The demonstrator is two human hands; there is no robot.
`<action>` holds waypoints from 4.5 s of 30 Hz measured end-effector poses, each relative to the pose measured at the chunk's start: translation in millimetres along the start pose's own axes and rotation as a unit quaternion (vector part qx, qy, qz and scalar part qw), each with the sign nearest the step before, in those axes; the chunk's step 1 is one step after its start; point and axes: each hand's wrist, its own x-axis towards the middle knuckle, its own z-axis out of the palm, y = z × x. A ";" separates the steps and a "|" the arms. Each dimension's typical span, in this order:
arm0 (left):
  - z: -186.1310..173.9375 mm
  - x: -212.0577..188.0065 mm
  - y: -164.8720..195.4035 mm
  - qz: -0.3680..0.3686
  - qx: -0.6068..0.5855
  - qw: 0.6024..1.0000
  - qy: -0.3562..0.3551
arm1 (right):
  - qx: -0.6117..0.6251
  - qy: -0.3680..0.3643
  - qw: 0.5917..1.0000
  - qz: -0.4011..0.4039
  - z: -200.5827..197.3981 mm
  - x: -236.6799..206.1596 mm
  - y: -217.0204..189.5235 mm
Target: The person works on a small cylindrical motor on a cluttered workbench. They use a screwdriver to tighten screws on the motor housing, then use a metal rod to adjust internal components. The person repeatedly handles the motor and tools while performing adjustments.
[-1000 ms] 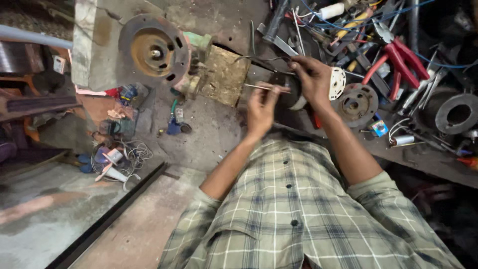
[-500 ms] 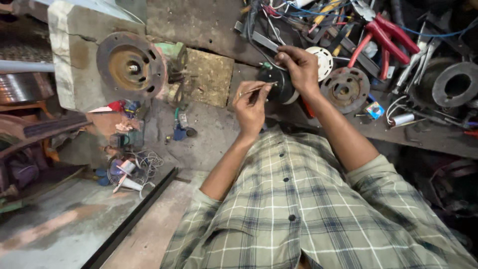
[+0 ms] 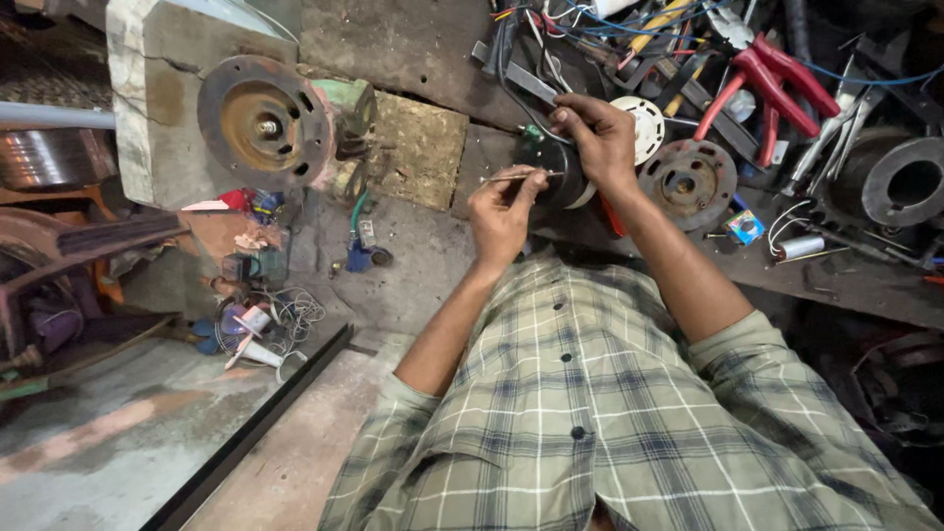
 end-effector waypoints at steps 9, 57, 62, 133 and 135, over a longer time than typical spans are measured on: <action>9.2 4.3 21.2 0.074 0.189 0.977 -0.066 | 0.017 -0.014 1.000 -0.015 -2.7 -0.6 7.5; -29.5 5.5 23.4 0.263 0.100 0.949 -0.142 | -0.025 -0.013 1.000 -0.008 -5.1 -1.3 9.5; -25.3 1.1 19.8 0.155 0.079 0.978 -0.113 | 0.035 -0.016 0.999 0.007 -2.6 -0.2 9.0; -38.5 16.9 38.5 0.092 0.052 0.987 -0.125 | -0.038 -0.008 0.999 -0.025 9.8 -3.6 3.0; -41.8 21.2 35.1 0.104 0.089 0.982 -0.133 | -0.042 -0.007 0.999 -0.028 10.0 -3.3 1.9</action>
